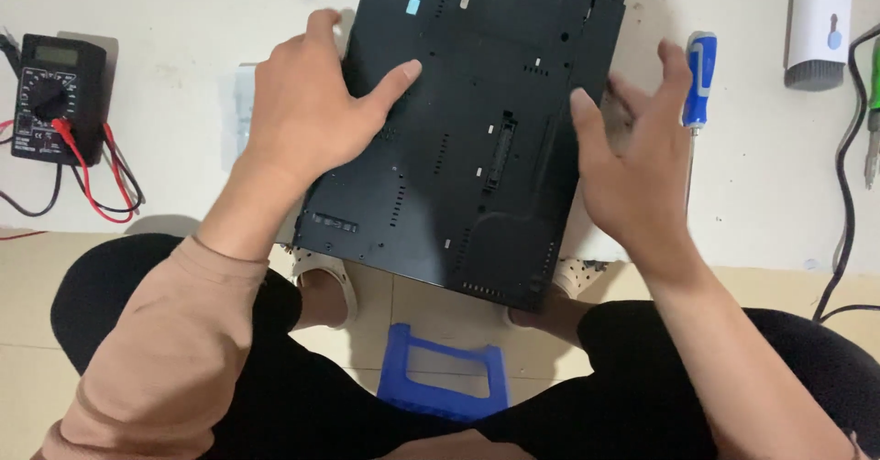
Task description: Disassembling a laptop by removing screws from the bottom panel and prying the casing open.
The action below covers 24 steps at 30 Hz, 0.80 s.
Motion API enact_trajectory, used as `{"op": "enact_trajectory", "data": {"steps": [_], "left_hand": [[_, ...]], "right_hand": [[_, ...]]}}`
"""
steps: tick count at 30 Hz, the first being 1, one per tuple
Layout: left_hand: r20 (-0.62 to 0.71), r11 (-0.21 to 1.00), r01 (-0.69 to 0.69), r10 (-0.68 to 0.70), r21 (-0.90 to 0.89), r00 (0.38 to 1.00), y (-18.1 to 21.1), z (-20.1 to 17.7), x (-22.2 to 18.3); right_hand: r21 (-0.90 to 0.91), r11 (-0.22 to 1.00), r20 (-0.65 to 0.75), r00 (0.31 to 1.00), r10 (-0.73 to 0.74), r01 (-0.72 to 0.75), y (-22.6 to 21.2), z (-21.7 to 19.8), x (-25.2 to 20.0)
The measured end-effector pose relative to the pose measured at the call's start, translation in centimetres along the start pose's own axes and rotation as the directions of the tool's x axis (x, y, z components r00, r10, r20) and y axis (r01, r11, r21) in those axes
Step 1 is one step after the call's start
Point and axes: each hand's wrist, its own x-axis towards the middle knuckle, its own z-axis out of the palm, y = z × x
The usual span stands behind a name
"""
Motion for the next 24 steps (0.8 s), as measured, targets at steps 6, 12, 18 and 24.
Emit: {"op": "enact_trajectory", "data": {"steps": [6,12,18,24], "left_hand": [[0.076,0.978,0.131,-0.145,0.165,0.987,0.2,1.7,1.5],[0.126,0.975,0.151,-0.172,0.16,0.977,0.1,1.5,2.5],[0.218,0.972,0.216,-0.232,0.095,0.948,0.4,0.2,2.5],[0.254,0.943,0.325,-0.297,-0.074,0.92,1.1,-1.1,2.0]], "right_hand": [[-0.191,0.948,0.133,0.95,0.281,-0.254,-1.2,-1.2,1.6],[-0.347,0.899,0.212,0.911,0.354,-0.269,-0.3,-0.5,5.5],[-0.523,0.838,0.182,0.94,0.289,-0.157,0.3,0.6,6.2],[-0.542,0.836,0.17,0.963,0.208,-0.085,0.4,0.9,5.6]]}}
